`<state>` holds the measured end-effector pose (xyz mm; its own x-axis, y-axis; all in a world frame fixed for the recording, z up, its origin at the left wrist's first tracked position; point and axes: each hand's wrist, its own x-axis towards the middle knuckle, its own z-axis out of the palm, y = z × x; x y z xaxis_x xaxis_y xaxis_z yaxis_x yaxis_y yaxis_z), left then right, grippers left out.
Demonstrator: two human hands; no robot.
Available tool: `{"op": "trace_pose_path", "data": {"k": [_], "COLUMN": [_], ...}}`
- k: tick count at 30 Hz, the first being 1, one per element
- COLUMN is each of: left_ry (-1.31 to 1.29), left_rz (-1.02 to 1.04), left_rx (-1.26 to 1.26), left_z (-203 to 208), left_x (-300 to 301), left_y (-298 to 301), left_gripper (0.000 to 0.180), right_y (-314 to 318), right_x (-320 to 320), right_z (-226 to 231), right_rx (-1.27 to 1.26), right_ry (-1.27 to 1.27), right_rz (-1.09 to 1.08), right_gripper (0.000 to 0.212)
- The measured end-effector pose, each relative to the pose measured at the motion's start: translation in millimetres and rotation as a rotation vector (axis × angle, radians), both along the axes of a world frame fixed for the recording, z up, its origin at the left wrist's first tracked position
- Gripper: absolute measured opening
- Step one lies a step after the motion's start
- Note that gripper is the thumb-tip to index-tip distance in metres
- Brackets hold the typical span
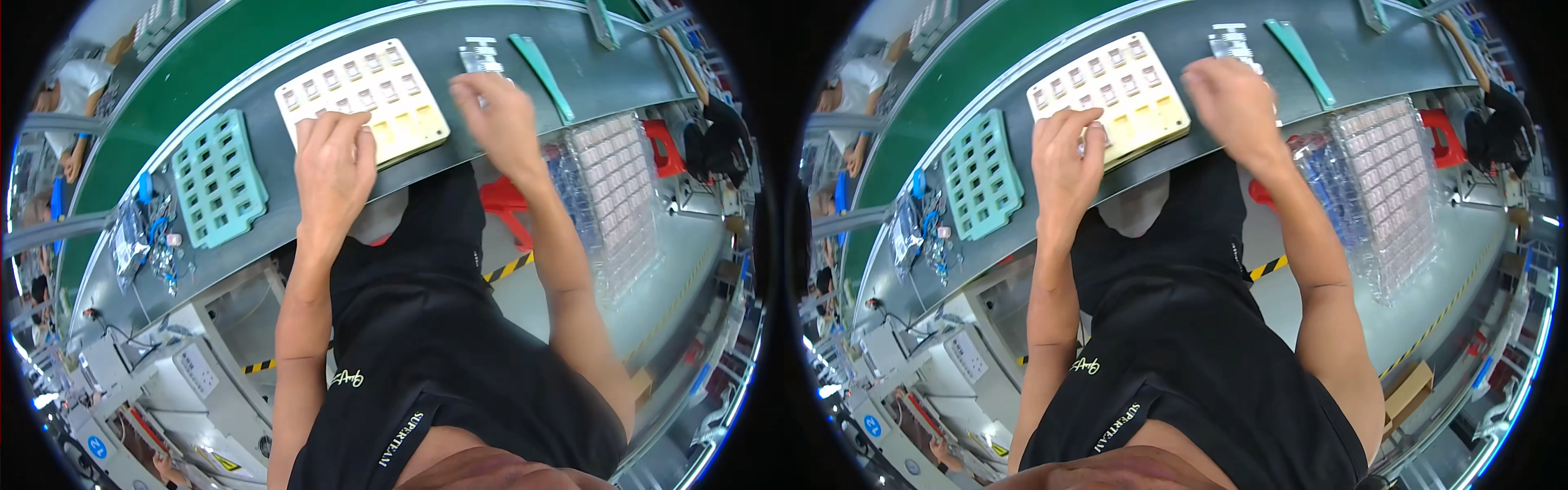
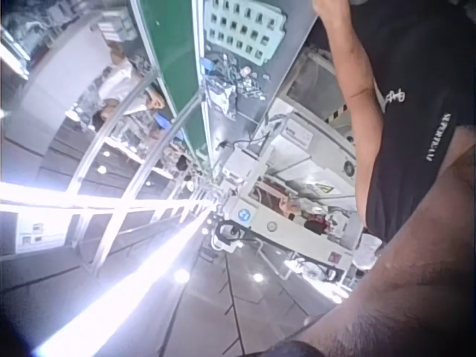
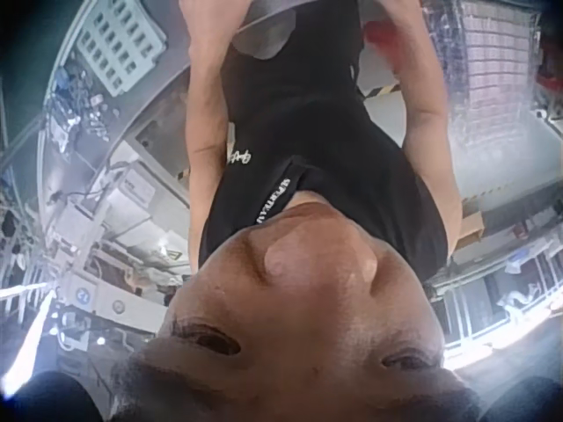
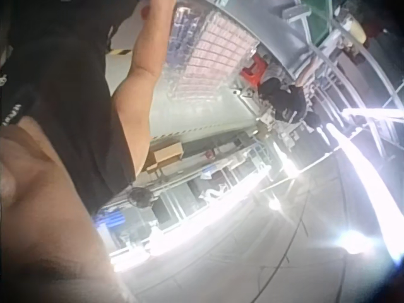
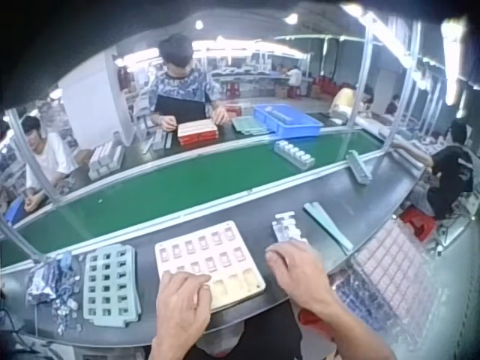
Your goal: Placing small electronic components into specialized trays on an assembly line.
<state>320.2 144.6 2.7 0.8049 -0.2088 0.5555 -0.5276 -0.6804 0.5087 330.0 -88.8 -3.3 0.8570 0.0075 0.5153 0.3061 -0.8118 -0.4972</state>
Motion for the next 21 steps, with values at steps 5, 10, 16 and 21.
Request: {"op": "trace_pose_path", "data": {"k": [5,10,16,21], "left_ry": [0.085,0.229,0.367,0.196], "left_rz": [-0.303,-0.267,-0.214,-0.152], "left_rx": [-0.118,0.186,0.115,0.067], "left_z": [-3.9,-23.0,-37.8,-27.9], "left_x": [21.2,67.8,92.7,81.7], "left_y": [-90.0,-167.6,-187.1,-160.3], "left_gripper": [0.016,0.027,0.015,0.018], "right_y": [-106.7,-125.0,-142.6,-104.3], "right_x": [8.1,31.5,31.3,22.0], "right_z": [-12.1,-46.3,-40.7,-18.4], "right_rx": [0.229,0.571,0.526,0.415], "right_ry": [0.358,0.618,0.495,0.221], "right_rz": [-0.271,0.040,-0.217,-0.156], "right_gripper": [0.039,0.039,0.031,0.029]}}
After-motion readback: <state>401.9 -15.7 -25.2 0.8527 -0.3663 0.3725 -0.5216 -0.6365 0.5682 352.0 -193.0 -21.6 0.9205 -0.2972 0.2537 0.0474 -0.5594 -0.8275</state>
